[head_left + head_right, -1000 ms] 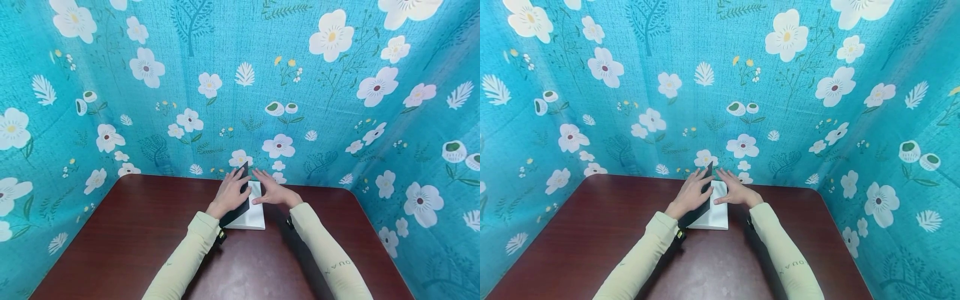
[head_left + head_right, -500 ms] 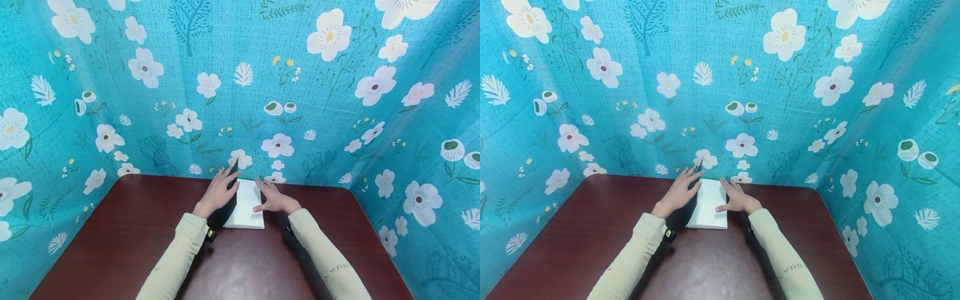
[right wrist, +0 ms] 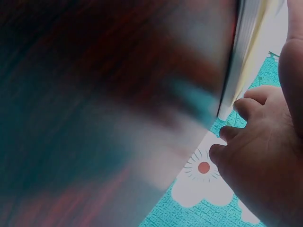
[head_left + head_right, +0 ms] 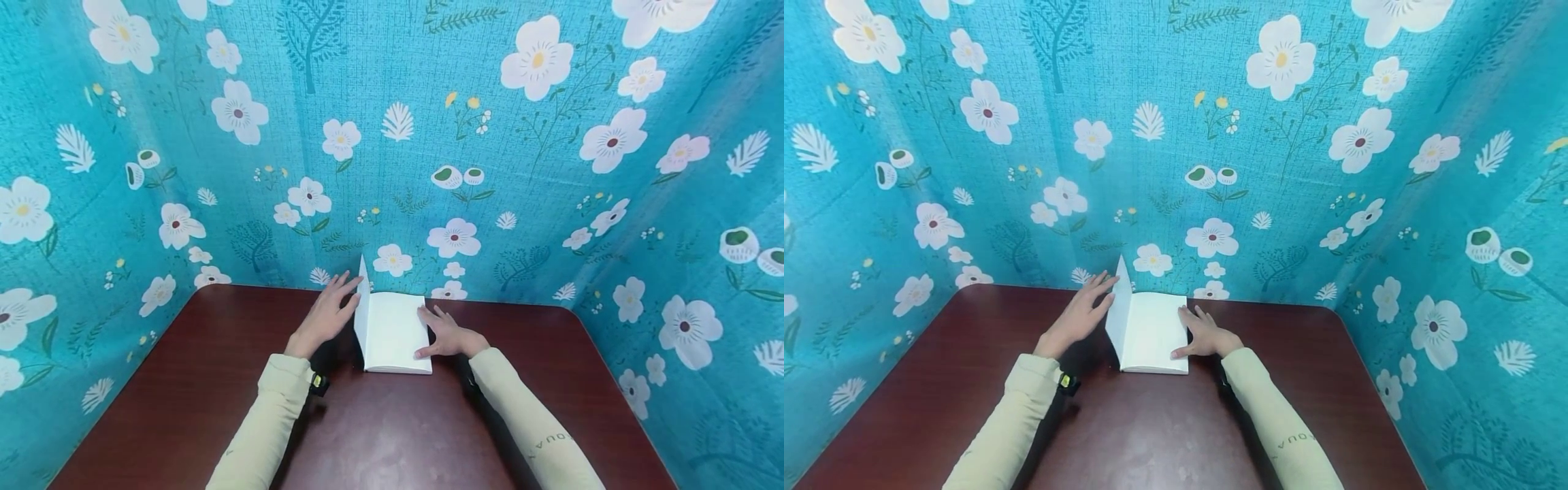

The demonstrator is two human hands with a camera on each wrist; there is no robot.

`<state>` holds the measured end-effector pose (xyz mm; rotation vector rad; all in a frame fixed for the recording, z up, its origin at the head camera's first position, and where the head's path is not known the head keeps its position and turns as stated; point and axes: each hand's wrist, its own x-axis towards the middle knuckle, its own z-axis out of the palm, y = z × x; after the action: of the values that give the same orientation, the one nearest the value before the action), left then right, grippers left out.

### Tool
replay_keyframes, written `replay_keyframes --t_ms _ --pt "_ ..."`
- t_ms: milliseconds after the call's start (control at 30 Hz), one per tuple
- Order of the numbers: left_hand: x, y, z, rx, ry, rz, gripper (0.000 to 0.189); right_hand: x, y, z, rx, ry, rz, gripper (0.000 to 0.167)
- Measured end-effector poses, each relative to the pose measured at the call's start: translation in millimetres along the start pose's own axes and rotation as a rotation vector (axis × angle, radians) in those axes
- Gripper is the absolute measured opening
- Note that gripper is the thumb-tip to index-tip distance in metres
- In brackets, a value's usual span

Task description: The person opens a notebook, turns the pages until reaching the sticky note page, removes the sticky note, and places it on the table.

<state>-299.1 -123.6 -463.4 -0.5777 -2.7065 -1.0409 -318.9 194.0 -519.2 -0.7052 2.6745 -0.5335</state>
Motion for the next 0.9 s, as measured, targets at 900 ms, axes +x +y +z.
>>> replay_keyframes --t_ms 900 --pt "-44.2 -78.2 -23.4 0.301 -0.282 -0.248 0.059 0.6 -0.3 4.7 -0.061 0.010 0.022 0.120"
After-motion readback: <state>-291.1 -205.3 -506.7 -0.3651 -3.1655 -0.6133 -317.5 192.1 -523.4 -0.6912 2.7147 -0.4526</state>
